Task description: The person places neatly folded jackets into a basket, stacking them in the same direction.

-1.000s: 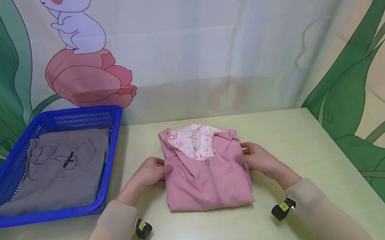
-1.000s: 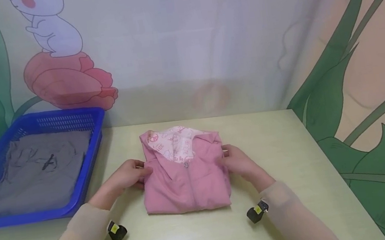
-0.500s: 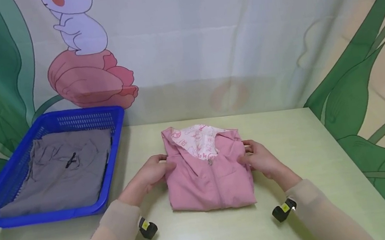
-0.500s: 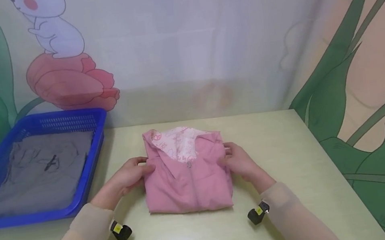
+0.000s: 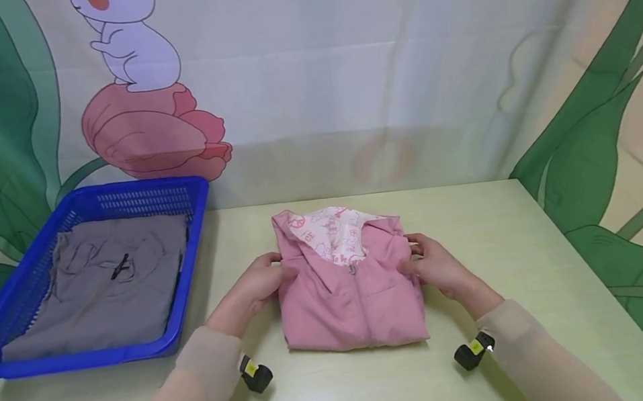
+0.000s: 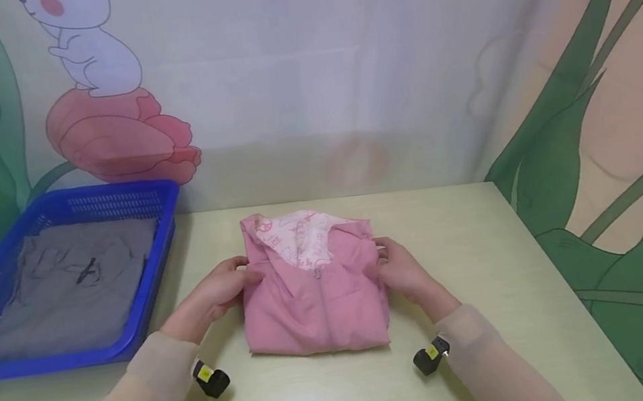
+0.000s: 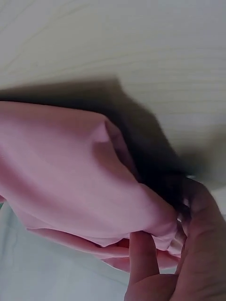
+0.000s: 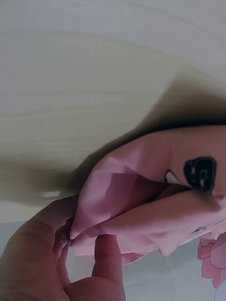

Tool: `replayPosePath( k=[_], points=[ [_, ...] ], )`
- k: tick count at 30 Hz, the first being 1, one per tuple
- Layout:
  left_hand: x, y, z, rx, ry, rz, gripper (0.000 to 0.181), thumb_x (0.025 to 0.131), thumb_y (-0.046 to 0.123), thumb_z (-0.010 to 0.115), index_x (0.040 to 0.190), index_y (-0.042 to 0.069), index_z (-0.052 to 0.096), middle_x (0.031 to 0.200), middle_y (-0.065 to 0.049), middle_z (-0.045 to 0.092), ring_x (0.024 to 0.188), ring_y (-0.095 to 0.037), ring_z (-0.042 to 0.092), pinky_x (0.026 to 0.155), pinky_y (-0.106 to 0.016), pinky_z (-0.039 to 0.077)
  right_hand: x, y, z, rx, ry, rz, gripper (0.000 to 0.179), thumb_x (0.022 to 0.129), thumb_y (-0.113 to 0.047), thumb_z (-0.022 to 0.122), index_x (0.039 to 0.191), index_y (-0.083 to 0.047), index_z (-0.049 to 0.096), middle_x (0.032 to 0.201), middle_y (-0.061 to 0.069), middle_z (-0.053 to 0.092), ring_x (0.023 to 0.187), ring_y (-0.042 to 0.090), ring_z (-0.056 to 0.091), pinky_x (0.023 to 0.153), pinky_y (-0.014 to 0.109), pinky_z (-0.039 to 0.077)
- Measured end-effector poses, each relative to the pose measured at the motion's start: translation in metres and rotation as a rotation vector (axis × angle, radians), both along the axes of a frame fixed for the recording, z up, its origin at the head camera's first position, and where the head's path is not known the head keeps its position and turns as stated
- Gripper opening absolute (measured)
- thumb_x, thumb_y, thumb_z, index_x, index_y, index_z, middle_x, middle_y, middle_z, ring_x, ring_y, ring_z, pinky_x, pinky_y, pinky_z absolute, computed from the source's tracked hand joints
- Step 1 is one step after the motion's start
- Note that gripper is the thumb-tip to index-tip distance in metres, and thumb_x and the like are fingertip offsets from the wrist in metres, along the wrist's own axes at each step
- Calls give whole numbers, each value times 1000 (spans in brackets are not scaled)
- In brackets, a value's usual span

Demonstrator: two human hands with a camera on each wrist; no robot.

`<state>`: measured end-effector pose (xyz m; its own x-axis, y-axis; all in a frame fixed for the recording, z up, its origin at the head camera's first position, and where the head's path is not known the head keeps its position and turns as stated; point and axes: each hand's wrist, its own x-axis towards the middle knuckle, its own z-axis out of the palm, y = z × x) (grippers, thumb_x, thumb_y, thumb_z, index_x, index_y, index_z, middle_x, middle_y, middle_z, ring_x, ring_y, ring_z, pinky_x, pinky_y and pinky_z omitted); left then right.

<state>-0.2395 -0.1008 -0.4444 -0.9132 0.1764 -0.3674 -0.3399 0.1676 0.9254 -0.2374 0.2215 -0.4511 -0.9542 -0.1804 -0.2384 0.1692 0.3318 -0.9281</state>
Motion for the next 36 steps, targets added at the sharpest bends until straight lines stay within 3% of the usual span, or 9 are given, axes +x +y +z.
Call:
replayPosePath(
  k=[7,19,23,30,36],
  points=[
    [3,8,-1,151,-40,36,55,101,-2,51,149,-10,26,138,-28,46,125,-33,50,113,-44,39,-1,3,-4,9,3,-10,71,96,2,62,157,5,26,143,31,47,113,31,57,82,34,57],
    [3,5,1,226,-38,51,66,99,-6,53,155,-7,19,140,-28,48,123,-34,54,111,-44,43,-2,8,-1,-47,55,-30,72,92,3,65,156,0,32,134,24,49,107,29,56,78,31,56],
    [6,2,9,219,-14,60,66,99,-5,54,156,-5,20,137,-26,50,115,-29,58,104,-41,48,-2,7,5,-63,65,-24,73,91,4,65,156,-1,33,131,24,50,104,27,56,77,30,56],
    [10,-11,30,189,31,44,64,101,2,56,155,-2,23,124,-19,57,95,-18,64,80,-31,56,-5,-1,23,-119,48,-12,73,92,2,65,157,-5,34,135,24,49,107,27,58,79,29,57],
    [11,-27,48,180,67,4,63,101,4,56,154,-4,24,113,-14,60,89,-14,65,77,-29,56,-6,-12,41,-194,0,-3,71,94,3,62,157,-9,33,135,21,47,109,27,55,80,30,56]
  ],
)
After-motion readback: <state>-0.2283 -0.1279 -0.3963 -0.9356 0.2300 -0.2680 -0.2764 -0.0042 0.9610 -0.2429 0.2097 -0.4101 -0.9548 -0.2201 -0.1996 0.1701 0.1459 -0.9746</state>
